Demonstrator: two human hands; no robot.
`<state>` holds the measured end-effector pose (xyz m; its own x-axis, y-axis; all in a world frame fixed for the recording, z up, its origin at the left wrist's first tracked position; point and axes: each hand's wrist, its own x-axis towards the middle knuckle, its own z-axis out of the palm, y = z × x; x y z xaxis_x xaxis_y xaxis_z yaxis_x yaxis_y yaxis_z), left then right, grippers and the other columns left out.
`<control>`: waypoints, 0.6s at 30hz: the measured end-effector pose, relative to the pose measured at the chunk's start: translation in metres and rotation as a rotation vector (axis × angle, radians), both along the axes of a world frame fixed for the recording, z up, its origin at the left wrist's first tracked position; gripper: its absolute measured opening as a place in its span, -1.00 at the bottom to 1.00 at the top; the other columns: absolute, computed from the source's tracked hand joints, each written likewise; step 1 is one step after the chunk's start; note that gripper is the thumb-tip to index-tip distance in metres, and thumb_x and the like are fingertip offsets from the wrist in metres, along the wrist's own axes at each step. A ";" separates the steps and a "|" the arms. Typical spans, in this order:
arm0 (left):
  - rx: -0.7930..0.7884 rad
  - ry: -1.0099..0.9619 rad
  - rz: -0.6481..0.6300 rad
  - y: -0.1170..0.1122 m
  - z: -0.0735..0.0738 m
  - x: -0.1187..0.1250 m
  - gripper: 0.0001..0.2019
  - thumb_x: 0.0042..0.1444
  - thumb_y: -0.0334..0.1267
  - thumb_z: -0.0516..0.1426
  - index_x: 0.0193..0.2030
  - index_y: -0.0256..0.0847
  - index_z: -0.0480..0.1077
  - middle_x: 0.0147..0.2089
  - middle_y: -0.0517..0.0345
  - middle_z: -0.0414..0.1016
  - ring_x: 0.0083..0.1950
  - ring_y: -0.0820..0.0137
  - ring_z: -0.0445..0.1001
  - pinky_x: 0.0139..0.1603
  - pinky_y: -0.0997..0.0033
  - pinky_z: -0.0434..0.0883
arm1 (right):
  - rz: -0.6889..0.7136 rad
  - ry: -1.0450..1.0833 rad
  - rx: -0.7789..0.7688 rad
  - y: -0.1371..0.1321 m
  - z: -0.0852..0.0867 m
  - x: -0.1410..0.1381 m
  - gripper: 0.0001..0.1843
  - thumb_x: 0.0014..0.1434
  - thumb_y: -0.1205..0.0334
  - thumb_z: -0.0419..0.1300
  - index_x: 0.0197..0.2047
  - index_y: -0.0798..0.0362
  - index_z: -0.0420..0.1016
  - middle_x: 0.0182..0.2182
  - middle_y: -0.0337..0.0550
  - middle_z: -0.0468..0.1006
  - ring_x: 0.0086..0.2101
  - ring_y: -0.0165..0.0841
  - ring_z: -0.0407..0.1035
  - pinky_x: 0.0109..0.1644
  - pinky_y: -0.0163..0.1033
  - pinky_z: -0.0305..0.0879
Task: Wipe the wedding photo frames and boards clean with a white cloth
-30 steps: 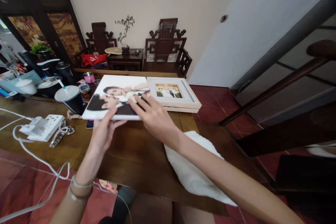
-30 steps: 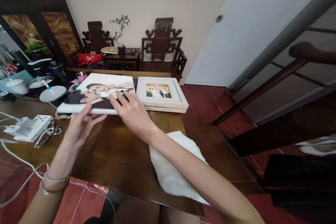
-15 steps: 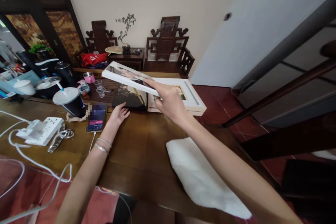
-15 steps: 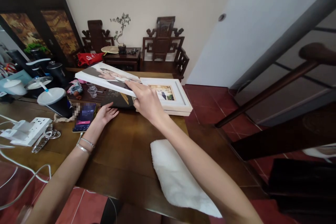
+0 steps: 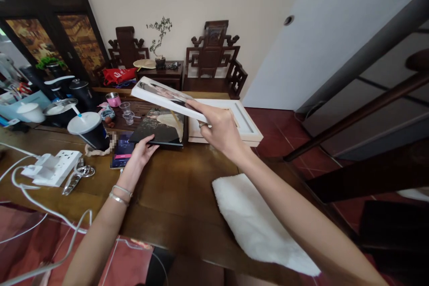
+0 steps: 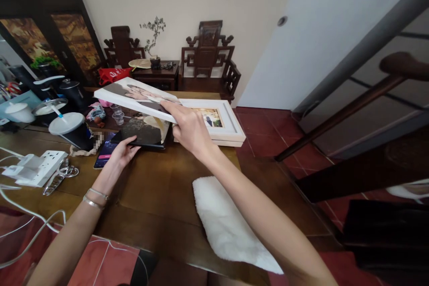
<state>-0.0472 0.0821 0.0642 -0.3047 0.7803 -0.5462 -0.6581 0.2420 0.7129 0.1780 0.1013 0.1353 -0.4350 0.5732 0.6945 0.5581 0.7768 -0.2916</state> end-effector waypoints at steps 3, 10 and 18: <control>0.026 0.030 0.053 -0.028 0.007 -0.001 -0.85 0.05 -0.52 0.20 -0.22 -0.30 0.43 -0.35 0.13 0.54 -0.46 0.56 0.51 -0.36 0.63 0.52 | 0.000 -0.005 0.000 0.001 0.000 -0.002 -0.22 -0.14 0.60 -0.05 0.19 0.05 0.34 0.12 -0.17 0.45 0.06 -0.23 0.39 0.14 -0.07 0.34; 0.099 0.177 0.220 -0.137 0.016 0.014 -0.72 -0.06 -0.58 0.25 -0.20 -0.20 0.50 -0.24 0.20 0.60 -0.37 0.46 0.57 -0.43 0.60 0.55 | 0.012 -0.098 -0.028 0.001 0.001 -0.018 -0.25 -0.11 0.62 -0.05 0.18 0.12 0.34 0.12 -0.11 0.46 0.10 -0.24 0.35 0.14 -0.09 0.32; -0.127 0.088 0.278 -0.247 -0.008 0.029 -0.48 -0.03 -0.49 0.27 0.09 -0.02 0.40 0.05 0.20 0.54 0.07 0.25 0.52 -0.04 0.40 0.56 | -0.054 -0.397 -0.098 0.012 -0.021 -0.048 -0.30 0.01 0.62 -0.05 0.24 0.14 0.25 0.19 0.00 0.36 0.12 -0.16 0.30 0.10 -0.07 0.30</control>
<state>-0.0186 -0.1646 0.0566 -0.5475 0.5873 -0.5962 -0.6485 0.1525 0.7458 0.1299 0.1129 0.1147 -0.6258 0.6573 0.4200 0.6811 0.7229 -0.1165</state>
